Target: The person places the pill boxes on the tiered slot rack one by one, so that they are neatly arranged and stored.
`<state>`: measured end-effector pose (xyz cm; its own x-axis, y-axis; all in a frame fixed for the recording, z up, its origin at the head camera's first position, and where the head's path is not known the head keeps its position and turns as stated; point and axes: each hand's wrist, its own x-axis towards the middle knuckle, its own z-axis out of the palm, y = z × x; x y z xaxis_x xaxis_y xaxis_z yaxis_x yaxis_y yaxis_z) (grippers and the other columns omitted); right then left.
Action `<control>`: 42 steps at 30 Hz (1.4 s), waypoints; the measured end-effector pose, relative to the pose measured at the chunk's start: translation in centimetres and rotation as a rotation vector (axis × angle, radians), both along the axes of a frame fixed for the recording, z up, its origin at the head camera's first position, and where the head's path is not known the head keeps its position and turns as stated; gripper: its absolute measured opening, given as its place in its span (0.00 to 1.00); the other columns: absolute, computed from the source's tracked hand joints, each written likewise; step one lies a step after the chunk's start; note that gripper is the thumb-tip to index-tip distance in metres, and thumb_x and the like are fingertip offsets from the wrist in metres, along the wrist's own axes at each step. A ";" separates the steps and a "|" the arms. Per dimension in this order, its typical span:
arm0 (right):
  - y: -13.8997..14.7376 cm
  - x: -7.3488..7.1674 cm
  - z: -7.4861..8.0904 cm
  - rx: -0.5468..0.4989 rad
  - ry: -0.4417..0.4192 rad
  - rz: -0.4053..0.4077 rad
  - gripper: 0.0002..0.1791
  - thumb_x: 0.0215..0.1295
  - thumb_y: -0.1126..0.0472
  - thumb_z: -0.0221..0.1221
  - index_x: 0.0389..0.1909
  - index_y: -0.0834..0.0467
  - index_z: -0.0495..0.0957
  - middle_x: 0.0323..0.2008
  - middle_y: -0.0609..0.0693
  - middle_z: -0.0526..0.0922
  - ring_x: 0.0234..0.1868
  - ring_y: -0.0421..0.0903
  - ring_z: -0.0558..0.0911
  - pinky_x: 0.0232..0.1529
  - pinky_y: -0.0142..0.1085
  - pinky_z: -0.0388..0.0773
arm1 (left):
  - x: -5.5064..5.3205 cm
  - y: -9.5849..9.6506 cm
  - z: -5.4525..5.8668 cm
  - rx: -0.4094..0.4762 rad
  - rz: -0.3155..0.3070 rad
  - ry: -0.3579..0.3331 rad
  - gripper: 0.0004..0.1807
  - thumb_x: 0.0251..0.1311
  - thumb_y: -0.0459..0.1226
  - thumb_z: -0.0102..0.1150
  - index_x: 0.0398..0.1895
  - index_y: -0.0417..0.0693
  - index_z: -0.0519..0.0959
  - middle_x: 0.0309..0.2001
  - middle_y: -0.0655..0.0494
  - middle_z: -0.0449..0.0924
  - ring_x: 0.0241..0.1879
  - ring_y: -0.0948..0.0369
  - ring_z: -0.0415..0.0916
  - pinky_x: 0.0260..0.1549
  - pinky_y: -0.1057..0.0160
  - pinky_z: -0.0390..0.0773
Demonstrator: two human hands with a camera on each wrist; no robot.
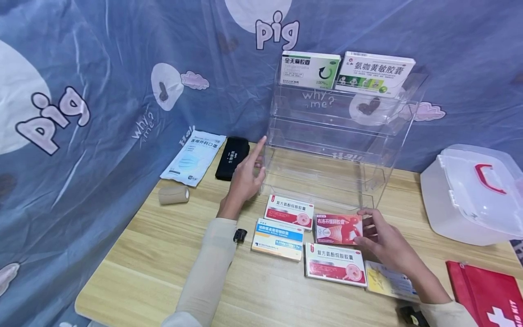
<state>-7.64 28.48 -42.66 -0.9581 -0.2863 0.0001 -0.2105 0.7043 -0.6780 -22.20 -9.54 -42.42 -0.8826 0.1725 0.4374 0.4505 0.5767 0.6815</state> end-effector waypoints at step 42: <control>-1.4 -5.5 9.2 -0.250 0.491 -0.267 0.44 0.59 0.83 0.68 0.75 0.61 0.64 0.49 0.27 0.77 0.47 0.24 0.81 0.50 0.11 0.77 | -0.2 -0.1 -0.3 0.005 -0.003 0.006 0.51 0.69 0.26 0.60 0.88 0.71 0.53 0.71 0.48 0.79 0.55 0.52 0.86 0.50 0.53 0.89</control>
<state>-13.18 27.13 -33.46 -0.8676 0.0289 0.4965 -0.3789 0.6080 -0.6977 -22.38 -9.64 -42.73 -0.8796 0.1727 0.4433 0.4560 0.5720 0.6819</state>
